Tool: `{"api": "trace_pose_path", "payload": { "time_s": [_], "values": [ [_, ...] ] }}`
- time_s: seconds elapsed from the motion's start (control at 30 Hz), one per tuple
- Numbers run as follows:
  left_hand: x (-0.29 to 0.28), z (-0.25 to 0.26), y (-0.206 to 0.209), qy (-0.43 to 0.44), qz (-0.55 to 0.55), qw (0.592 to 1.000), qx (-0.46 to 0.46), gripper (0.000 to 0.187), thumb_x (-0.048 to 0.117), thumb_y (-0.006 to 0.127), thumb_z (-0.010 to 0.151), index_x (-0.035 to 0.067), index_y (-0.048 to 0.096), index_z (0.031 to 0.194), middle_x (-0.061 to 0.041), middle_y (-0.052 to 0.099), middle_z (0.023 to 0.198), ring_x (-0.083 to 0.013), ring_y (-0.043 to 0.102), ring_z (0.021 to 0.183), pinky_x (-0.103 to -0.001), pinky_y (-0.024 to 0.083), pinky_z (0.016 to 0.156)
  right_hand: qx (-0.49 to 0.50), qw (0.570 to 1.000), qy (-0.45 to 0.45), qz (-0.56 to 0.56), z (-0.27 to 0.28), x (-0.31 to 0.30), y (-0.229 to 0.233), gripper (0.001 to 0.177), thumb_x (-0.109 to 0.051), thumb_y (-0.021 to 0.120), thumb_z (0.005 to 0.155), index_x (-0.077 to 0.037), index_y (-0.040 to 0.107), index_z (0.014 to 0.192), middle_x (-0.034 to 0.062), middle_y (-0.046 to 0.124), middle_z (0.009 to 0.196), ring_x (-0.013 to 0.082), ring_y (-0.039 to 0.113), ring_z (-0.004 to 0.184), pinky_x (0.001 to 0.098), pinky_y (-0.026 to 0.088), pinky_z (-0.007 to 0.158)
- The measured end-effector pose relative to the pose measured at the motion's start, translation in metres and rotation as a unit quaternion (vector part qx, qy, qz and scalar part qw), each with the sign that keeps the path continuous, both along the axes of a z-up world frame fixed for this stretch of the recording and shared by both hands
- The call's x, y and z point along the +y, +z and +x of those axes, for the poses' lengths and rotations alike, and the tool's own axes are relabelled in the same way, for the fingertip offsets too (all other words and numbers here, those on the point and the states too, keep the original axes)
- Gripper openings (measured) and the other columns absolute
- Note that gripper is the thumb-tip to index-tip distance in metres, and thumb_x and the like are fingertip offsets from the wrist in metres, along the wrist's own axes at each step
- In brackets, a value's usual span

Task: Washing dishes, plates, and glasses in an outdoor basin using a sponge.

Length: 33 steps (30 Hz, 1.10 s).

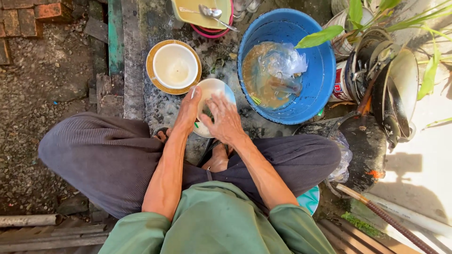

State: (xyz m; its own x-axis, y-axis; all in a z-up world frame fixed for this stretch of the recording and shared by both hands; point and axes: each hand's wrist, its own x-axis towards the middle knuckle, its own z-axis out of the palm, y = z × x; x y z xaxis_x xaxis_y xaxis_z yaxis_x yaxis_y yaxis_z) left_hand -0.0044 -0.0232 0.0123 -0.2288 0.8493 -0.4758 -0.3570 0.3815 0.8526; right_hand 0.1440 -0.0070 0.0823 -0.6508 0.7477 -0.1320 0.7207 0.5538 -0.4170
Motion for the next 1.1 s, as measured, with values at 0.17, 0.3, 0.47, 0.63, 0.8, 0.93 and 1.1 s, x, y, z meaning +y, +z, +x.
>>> {"api": "trace_pose_path", "payload": {
  "time_s": [0.17, 0.3, 0.47, 0.63, 0.8, 0.93, 1.1],
  "values": [
    [-0.001, -0.011, 0.044, -0.059, -0.099, 0.993, 0.018, 0.068, 0.054, 0.047, 0.096, 0.010, 0.053, 0.147, -0.015, 0.062, 0.138, -0.0290, 0.059, 0.122, -0.046, 0.051, 0.097, 0.034, 0.996, 0.011, -0.076, -0.004, -0.019, -0.008, 0.060, -0.033, 0.075, 0.085, -0.005, 0.060, 0.135, 0.0208, 0.055, 0.138, 0.0427, 0.054, 0.121, 0.0543, 0.046, 0.101],
    [-0.002, -0.013, 0.087, -0.087, -0.154, 0.983, -0.046, 0.079, 0.069, 0.039, 0.090, 0.013, 0.054, 0.145, -0.011, 0.065, 0.131, -0.0251, 0.067, 0.109, -0.049, 0.059, 0.078, 0.129, 0.957, -0.121, -0.228, -0.002, -0.009, 0.011, 0.057, -0.026, 0.083, 0.080, -0.007, 0.062, 0.130, 0.0139, 0.066, 0.118, 0.0305, 0.068, 0.094, 0.0464, 0.059, 0.078],
    [-0.004, -0.006, 0.039, -0.067, -0.104, 0.992, 0.035, 0.082, 0.074, 0.049, 0.089, 0.009, 0.067, 0.136, -0.009, 0.073, 0.122, -0.0221, 0.069, 0.107, -0.037, 0.057, 0.082, 0.504, 0.684, -0.303, -0.432, 0.030, 0.025, -0.017, 0.049, -0.020, 0.090, 0.076, -0.003, 0.065, 0.115, 0.0162, 0.071, 0.107, 0.0220, 0.073, 0.090, 0.0415, 0.064, 0.080],
    [0.005, 0.011, -0.003, 0.079, -0.012, 0.978, -0.192, 0.061, 0.046, 0.077, 0.089, 0.000, 0.069, 0.128, -0.008, 0.074, 0.116, -0.0166, 0.069, 0.099, -0.032, 0.059, 0.082, 0.587, 0.597, -0.440, -0.323, 0.039, 0.044, -0.052, 0.044, -0.022, 0.087, 0.087, -0.002, 0.066, 0.121, 0.0132, 0.071, 0.112, 0.0213, 0.068, 0.097, 0.0387, 0.057, 0.086],
    [0.009, 0.030, -0.007, 0.144, 0.014, 0.970, -0.193, 0.044, 0.031, 0.076, 0.092, -0.003, 0.071, 0.119, -0.011, 0.075, 0.103, -0.0158, 0.069, 0.081, -0.030, 0.058, 0.072, 0.133, 0.945, -0.225, 0.194, 0.009, 0.016, -0.001, 0.039, -0.030, 0.074, 0.092, -0.004, 0.066, 0.120, 0.0179, 0.068, 0.118, 0.0337, 0.060, 0.116, 0.0486, 0.046, 0.100],
    [0.004, 0.024, -0.003, 0.213, -0.022, 0.955, -0.203, 0.041, 0.032, 0.073, 0.095, -0.003, 0.069, 0.115, -0.011, 0.073, 0.098, -0.0169, 0.068, 0.077, -0.032, 0.056, 0.067, 0.107, 0.972, -0.081, 0.191, -0.003, -0.013, 0.005, 0.036, -0.028, 0.073, 0.095, -0.005, 0.068, 0.122, 0.0197, 0.065, 0.124, 0.0303, 0.053, 0.113, 0.0463, 0.041, 0.093],
    [0.009, 0.019, 0.011, 0.147, -0.040, 0.975, -0.161, 0.040, 0.029, 0.070, 0.094, -0.003, 0.071, 0.117, -0.011, 0.076, 0.106, -0.0181, 0.072, 0.089, -0.034, 0.061, 0.080, 0.114, 0.967, -0.174, 0.147, 0.016, 0.013, -0.033, 0.024, -0.019, 0.057, 0.110, -0.003, 0.068, 0.125, 0.0151, 0.064, 0.106, 0.0287, 0.057, 0.103, 0.0469, 0.046, 0.099]
  ]
}}
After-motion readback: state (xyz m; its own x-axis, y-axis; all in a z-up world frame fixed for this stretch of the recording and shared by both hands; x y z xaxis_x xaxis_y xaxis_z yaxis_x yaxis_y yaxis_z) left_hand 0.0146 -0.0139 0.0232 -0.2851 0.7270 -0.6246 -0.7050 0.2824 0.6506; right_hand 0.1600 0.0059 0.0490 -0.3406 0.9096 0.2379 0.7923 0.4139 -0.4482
